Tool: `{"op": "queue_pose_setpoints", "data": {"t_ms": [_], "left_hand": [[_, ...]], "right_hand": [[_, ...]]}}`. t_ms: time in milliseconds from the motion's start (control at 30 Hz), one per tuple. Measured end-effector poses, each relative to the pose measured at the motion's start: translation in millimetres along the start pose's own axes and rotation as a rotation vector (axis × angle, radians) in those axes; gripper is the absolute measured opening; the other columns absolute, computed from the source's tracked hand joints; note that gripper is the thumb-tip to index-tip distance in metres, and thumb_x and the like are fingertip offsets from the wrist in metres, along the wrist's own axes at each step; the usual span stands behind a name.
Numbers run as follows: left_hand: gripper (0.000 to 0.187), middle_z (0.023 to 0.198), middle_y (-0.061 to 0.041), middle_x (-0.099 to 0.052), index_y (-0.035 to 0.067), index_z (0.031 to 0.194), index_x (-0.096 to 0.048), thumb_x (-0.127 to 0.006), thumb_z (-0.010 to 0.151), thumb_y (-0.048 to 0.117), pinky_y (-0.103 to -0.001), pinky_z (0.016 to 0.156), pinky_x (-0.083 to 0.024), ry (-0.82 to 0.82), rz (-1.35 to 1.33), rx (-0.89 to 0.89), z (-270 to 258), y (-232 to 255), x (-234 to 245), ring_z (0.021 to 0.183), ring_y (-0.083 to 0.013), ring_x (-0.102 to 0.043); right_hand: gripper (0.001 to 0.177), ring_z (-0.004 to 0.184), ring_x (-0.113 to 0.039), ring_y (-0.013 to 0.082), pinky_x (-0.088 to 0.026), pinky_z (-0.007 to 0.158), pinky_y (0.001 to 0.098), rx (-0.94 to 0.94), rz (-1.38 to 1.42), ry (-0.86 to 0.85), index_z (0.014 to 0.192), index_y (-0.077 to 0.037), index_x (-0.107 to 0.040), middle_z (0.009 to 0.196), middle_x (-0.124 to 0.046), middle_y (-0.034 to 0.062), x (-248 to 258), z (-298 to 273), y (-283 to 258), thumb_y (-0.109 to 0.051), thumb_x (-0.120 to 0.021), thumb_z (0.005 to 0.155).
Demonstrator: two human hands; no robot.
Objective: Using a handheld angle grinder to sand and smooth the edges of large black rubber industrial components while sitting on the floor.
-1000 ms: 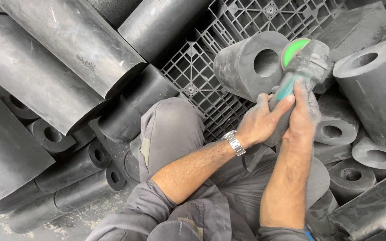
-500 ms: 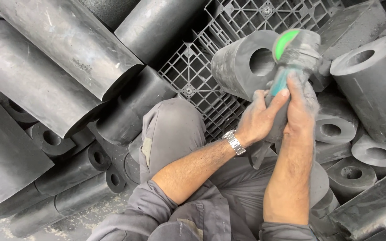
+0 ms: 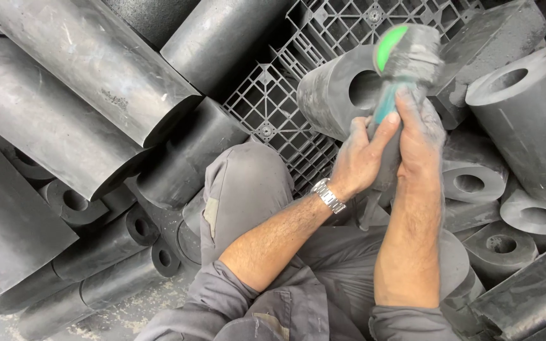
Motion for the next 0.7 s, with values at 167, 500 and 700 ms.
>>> {"op": "queue_pose_setpoints", "data": {"t_ms": [167, 500, 700], "left_hand": [[0.096, 0.115, -0.028, -0.068, -0.008, 0.131, -0.048, -0.044, 0.088, 0.078, -0.040, 0.088, -0.056, -0.007, -0.042, 0.016, 2.1, 0.8, -0.6, 0.105, -0.0331, -0.073], [0.094, 0.120, -0.031, -0.067, -0.008, 0.133, -0.045, -0.040, 0.094, 0.078, -0.042, 0.092, -0.053, 0.168, -0.112, -0.066, -22.4, -8.8, 1.4, 0.111, -0.0370, -0.069], [0.081, 0.110, -0.031, -0.069, -0.006, 0.134, -0.044, -0.045, 0.096, 0.066, -0.042, 0.086, -0.054, 0.012, 0.062, 0.062, -9.8, -1.6, -6.9, 0.102, -0.0373, -0.070]], "right_hand": [[0.034, 0.091, -0.067, 0.0125, -0.057, 0.078, 0.0272, 0.016, -0.071, -0.077, 0.125, 0.001, -0.067, 0.108, -0.070, 0.0059, -6.2, -0.4, -2.6, -0.027, -0.072, 0.106], [0.039, 0.083, -0.069, 0.0161, -0.058, 0.073, 0.0289, -0.028, -0.117, -0.214, 0.125, -0.002, -0.062, 0.102, -0.070, 0.0101, -25.5, -14.8, -8.8, -0.031, -0.072, 0.102], [0.041, 0.081, -0.070, 0.0160, -0.059, 0.072, 0.0292, -0.070, -0.024, -0.116, 0.125, 0.000, -0.065, 0.099, -0.071, 0.0094, -10.6, -13.7, -6.5, -0.032, -0.073, 0.099]]}}
Point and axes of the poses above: each hand's wrist, its own z-axis towards the middle knuckle, its own x-axis out of the back of the hand, y = z × x, the point moved 8 cm from there along z, towards the middle knuckle
